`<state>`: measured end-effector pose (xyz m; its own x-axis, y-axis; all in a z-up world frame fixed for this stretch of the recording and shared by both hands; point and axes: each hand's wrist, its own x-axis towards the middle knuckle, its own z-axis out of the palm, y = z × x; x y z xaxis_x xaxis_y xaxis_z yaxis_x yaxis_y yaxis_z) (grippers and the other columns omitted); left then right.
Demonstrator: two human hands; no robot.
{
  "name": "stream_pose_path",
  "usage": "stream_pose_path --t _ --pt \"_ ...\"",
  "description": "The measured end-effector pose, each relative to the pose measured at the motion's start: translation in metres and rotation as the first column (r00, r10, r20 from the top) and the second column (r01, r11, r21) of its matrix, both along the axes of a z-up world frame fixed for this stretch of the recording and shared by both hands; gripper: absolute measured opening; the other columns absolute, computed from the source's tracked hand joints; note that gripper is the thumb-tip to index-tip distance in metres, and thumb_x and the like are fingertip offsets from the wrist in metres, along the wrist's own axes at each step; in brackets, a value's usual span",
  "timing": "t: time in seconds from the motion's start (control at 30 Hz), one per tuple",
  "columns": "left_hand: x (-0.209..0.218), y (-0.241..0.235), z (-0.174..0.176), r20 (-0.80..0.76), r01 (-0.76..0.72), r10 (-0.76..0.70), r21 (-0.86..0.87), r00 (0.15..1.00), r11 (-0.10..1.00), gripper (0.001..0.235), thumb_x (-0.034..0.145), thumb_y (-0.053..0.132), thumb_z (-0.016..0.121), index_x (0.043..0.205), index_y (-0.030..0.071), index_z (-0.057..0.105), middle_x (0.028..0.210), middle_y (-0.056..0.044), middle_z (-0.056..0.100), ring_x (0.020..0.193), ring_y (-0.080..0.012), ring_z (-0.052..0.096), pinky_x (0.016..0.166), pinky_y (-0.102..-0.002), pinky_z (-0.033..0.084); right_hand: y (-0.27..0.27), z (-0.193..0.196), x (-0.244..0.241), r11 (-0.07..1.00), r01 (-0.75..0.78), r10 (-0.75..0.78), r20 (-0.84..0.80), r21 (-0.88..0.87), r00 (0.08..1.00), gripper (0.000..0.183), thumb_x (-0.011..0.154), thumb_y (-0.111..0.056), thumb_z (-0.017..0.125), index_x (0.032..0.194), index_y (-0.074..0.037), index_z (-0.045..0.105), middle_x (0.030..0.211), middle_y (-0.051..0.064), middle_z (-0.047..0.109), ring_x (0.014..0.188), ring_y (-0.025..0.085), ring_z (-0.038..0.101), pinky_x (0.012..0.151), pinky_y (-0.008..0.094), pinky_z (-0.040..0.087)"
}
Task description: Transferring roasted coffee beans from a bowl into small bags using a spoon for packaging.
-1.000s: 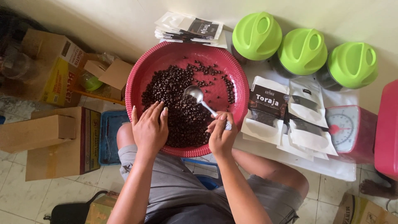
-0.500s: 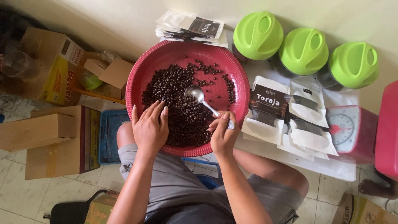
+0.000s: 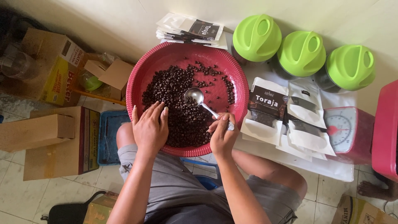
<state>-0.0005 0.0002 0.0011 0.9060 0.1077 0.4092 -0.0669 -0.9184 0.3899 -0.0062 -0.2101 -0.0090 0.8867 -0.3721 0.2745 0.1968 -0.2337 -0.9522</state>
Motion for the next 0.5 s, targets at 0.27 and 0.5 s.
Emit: stream_pose_path --t 0.27,0.5 --pt "-0.0005 0.0000 0.0011 -0.003 0.007 -0.007 0.003 1.000 1.000 0.039 0.112 0.041 0.047 0.122 0.015 0.075 0.119 -0.008 0.076 0.112 -0.0246 0.072 0.121 -0.051 0.024 0.0008 0.0072 -0.0009 1.000 -0.007 0.008 0.037 -0.020 0.999 0.033 0.110 -0.021 0.038 0.085 -0.006 0.055 0.055 0.009 0.064 0.043 0.013 0.064 0.051 0.024 0.055" --pt "-0.0007 0.0006 0.0001 0.011 0.008 -0.008 0.008 1.000 1.000 0.039 0.111 0.041 0.048 0.121 0.015 0.075 0.118 -0.008 0.076 0.112 -0.0247 0.072 0.121 -0.051 0.025 0.0022 0.0113 -0.0019 1.000 -0.015 0.017 0.068 -0.027 0.998 0.030 0.109 -0.020 0.040 0.087 -0.006 0.055 0.058 0.010 0.066 0.044 0.014 0.065 0.050 0.025 0.056"
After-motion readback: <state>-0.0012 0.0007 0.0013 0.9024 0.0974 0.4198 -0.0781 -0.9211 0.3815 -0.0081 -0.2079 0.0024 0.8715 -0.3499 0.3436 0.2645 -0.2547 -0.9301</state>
